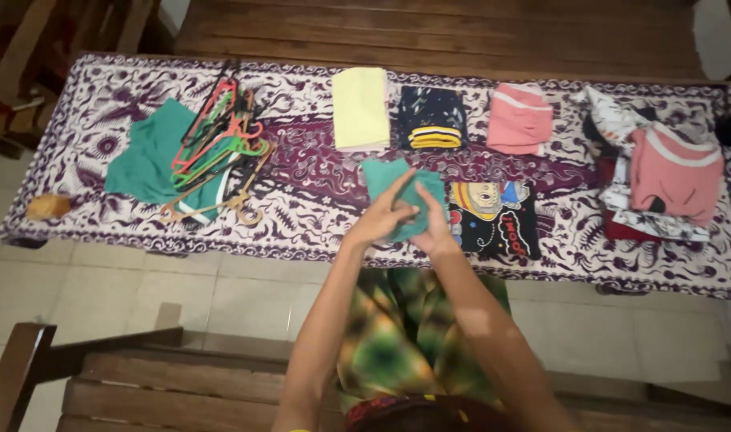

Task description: The person folds several garments on a patterned bench, including a pink top, a black graphic t-shirt, and a teal item. Each piece is smoothed, folded into a compact rectangle, and placed in a neat stack on the bench.

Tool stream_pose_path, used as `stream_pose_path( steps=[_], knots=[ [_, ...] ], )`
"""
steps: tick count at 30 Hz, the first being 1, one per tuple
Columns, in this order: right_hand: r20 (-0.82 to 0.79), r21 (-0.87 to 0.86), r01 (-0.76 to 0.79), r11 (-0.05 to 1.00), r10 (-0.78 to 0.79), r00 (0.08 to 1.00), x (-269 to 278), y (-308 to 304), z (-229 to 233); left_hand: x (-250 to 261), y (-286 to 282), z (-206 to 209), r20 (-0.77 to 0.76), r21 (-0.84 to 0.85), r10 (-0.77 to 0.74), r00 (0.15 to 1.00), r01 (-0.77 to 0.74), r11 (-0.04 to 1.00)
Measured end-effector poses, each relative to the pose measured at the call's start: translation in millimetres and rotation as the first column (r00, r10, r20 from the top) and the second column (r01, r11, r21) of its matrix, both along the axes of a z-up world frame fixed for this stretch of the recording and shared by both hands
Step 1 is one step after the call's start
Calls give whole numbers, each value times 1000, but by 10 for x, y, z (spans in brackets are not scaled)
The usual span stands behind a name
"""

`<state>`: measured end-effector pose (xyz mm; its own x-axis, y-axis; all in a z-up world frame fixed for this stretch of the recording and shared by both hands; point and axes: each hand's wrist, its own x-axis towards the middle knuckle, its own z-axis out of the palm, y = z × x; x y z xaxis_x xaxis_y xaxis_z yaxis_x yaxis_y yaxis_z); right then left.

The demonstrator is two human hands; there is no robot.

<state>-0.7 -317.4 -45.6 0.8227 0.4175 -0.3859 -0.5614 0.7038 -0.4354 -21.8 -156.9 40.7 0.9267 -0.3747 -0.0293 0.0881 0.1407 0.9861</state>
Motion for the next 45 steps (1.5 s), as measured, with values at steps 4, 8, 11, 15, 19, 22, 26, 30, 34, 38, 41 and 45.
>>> stream_pose_path(
  steps=[4, 8, 11, 15, 19, 22, 26, 30, 34, 38, 41, 45],
  knots=[
    [78, -87, -18, 996, 25, 997, -9, -310, -46, 54, -95, -172, 111, -147, 235, 966, -218, 965],
    [11, -139, -1, 990, 2, 1000, -9, -486, -6, 34, -86, -171, 590, 295, 265, 763, -510, 808],
    [-33, -101, -23, 995, 19, 999, -14, -510, -2, 107, -228, -153, 553, 344, 167, 816, -407, 847],
    [-38, -69, -41, 997, 39, 999, -23, -542, -117, 143, -282, -70, 659, 498, 16, 752, -452, 740],
    [-11, 31, -75, 997, 75, 997, 0, -571, -140, -140, -196, 128, 725, 586, -168, 668, -470, 660],
    [-32, 5, -62, 998, 62, 998, -46, -553, -112, -371, -177, 77, 696, 668, -282, 660, -450, 593],
    [8, -15, -62, 998, 62, 998, -28, -553, -114, -422, -181, -214, 743, 619, -184, 644, -557, 554],
    [13, -30, -52, 998, 52, 999, -12, -537, -140, -402, -220, -547, 781, 585, -153, 606, -622, 521],
    [49, -31, -51, 998, 52, 997, -36, -518, -73, -399, -214, -688, 791, 576, -138, 597, -649, 498],
    [94, -80, -52, 995, 60, 994, -70, -506, 28, -443, -149, -378, 655, 720, -252, 713, -487, 494],
    [77, -173, -22, 985, 35, 996, -43, -462, 33, -441, -38, -112, 546, 689, -225, 807, -280, 669],
    [127, -500, 82, 862, -21, 992, -69, -384, 126, -263, -119, -209, 605, 654, -144, 783, -385, 652]
  ],
)
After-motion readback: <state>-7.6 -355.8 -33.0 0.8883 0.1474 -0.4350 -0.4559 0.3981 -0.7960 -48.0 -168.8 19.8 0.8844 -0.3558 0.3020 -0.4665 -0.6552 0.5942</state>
